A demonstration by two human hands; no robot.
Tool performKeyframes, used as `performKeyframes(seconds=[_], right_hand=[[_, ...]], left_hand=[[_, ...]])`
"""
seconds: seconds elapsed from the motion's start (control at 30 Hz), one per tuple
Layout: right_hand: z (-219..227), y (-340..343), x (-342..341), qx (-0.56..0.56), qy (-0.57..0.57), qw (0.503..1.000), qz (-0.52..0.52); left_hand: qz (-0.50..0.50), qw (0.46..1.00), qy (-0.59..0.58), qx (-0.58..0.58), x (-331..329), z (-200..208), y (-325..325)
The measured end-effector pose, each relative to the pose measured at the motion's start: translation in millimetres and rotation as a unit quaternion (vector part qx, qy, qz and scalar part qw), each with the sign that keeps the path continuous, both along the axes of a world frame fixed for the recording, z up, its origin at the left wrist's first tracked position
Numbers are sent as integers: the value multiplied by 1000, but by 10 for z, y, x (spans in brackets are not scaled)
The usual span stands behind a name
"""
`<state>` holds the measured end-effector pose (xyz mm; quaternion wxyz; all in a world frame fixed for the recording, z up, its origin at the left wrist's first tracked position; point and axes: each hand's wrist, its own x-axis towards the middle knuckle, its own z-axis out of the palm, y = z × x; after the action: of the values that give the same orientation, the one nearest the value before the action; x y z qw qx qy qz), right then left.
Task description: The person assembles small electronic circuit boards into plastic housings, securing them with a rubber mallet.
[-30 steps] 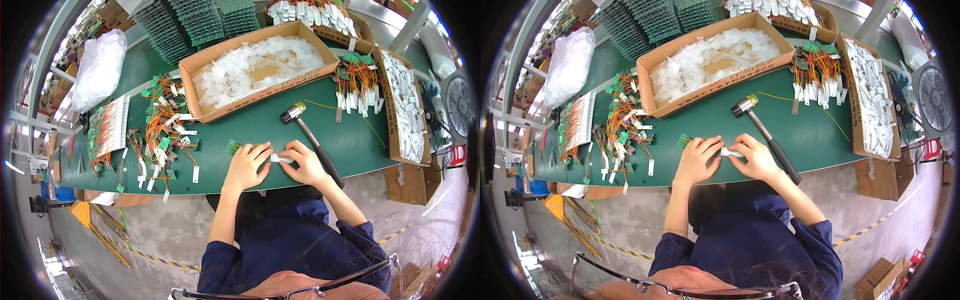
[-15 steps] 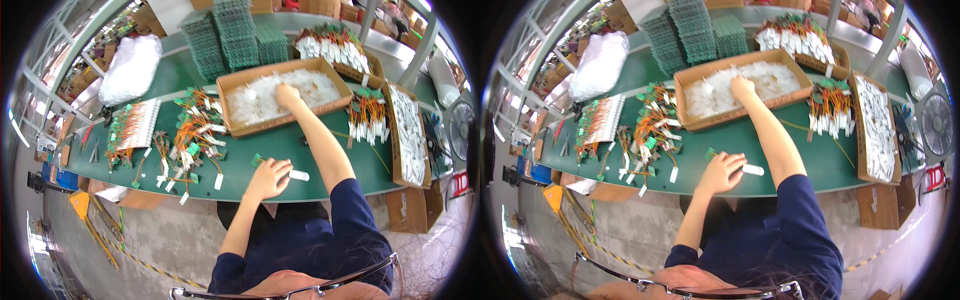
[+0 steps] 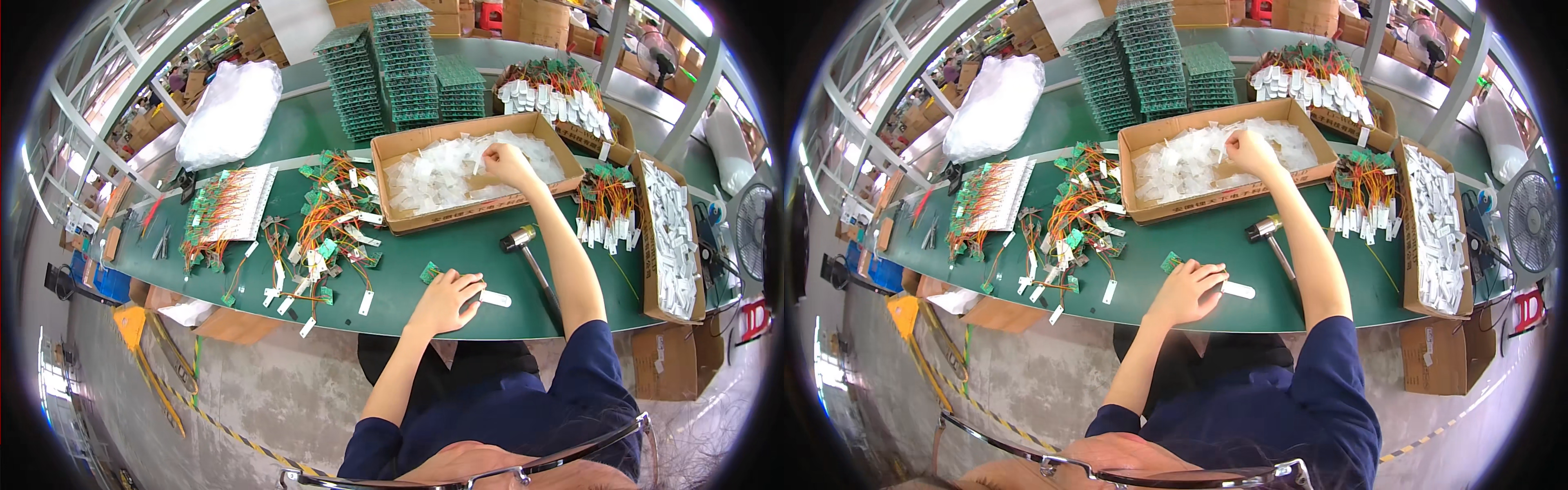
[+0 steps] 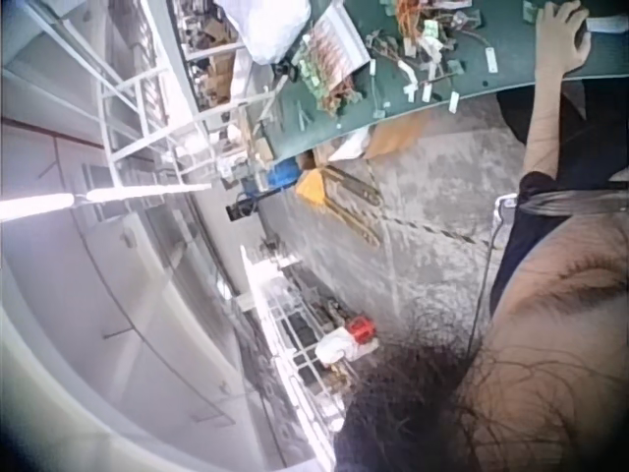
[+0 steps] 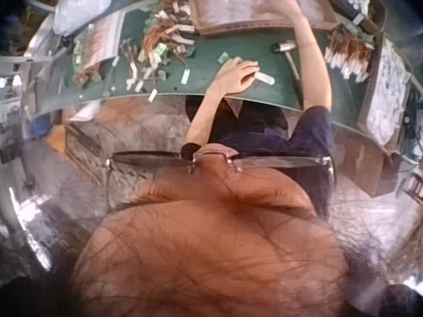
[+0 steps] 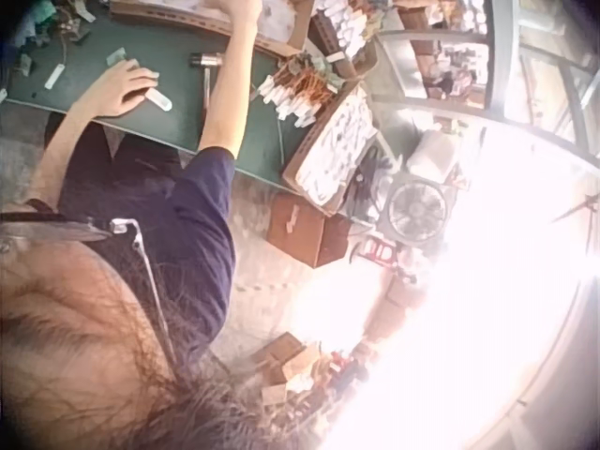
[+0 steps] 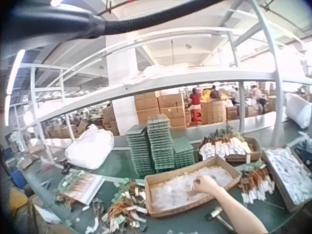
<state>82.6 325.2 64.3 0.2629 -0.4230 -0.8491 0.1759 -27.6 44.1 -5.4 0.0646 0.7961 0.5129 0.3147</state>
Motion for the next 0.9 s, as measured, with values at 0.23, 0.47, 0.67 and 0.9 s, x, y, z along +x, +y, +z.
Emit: performKeyframes(seconds=[0.23, 0.47, 0.67, 0.9], right_hand=[[28, -59, 272, -89, 128, 987, 46], [318, -857, 502, -28, 166, 981, 95], [-5, -2093, 883, 188, 27, 981, 38], [-563, -2494, 1017, 188, 36, 981, 30]], left_hand=[[0, 1000, -3, -3, 18, 15, -33], [-1, 1000, -2, 0, 37, -20, -30], [5, 1000, -7, -25, 12, 61, -22], [11, 999, 7, -38, 21, 40, 1]])
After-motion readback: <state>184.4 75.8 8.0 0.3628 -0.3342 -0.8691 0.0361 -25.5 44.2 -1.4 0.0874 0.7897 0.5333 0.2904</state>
